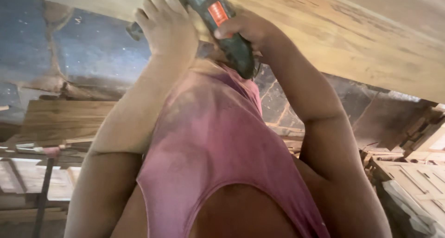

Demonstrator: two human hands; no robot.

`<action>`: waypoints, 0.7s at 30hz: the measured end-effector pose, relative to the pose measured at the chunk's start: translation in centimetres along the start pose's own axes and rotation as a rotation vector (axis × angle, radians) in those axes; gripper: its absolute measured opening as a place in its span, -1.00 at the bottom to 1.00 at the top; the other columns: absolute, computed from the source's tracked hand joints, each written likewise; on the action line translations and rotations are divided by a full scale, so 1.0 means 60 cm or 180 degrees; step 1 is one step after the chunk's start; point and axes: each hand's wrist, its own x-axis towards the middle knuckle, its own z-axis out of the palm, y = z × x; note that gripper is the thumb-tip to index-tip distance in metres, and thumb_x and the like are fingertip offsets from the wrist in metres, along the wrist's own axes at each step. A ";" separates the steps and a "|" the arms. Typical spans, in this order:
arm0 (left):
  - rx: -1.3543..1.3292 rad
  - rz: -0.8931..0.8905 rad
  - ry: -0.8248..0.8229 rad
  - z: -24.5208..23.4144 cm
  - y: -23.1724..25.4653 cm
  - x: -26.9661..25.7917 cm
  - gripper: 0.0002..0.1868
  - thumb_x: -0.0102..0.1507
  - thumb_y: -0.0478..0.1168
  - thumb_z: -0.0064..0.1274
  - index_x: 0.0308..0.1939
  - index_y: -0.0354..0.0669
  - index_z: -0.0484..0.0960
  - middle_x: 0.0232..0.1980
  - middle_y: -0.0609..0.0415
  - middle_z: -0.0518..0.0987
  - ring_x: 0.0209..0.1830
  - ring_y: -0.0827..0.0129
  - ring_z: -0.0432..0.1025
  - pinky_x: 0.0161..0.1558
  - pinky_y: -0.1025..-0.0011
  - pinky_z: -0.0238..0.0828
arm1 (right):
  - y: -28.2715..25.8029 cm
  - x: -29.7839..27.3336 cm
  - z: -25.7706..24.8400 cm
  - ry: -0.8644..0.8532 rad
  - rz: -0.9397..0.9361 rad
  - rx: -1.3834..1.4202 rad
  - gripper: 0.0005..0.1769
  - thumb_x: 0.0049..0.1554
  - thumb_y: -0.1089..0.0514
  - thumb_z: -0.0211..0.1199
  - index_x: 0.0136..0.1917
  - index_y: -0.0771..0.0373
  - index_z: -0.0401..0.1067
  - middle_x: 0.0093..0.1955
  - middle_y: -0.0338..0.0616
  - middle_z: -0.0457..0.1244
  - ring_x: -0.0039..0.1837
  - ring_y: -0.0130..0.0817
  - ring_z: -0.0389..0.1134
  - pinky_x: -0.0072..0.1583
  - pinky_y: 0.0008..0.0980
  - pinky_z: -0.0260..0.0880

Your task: The person uses an angle grinder with a sanding disc to smooth the surface of a large wooden plank. They move the tool back and forth across the wood, generating dust, while standing barefoot in a workshop.

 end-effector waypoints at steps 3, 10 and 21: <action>-0.0177 -0.0085 -0.0646 -0.002 0.044 -0.001 -0.47 0.48 -0.01 -0.07 0.25 -0.50 0.39 0.18 -0.29 0.43 0.11 -0.09 0.32 0.15 -0.07 0.18 | 0.001 -0.012 -0.043 -0.0071 0.0055 -0.0047 -0.68 0.00 0.17 0.45 -0.02 0.34 0.48 -0.16 -0.18 0.35 -0.14 -0.39 0.39 -0.05 -0.36 0.44; -0.0045 -0.0123 -0.0263 0.000 0.151 -0.007 -0.35 0.37 -0.01 0.02 0.28 -0.58 0.35 0.16 -0.29 0.42 0.04 -0.04 0.33 0.06 -0.01 0.21 | 0.007 -0.060 -0.132 -0.0426 -0.0301 -0.0112 -0.59 -0.12 0.22 0.39 0.04 0.15 0.45 -0.18 -0.32 0.33 -0.14 -0.45 0.38 -0.07 -0.38 0.46; 0.0106 -0.0065 -0.0720 0.001 0.289 -0.032 -0.36 0.33 -0.04 -0.04 0.35 -0.50 0.35 0.16 -0.18 0.41 0.05 -0.01 0.31 0.10 -0.03 0.20 | 0.066 -0.139 -0.238 -0.0428 -0.0235 -0.0064 -0.56 -0.04 0.27 0.33 0.14 0.31 0.41 -0.13 -0.20 0.28 -0.10 -0.37 0.34 -0.01 -0.32 0.40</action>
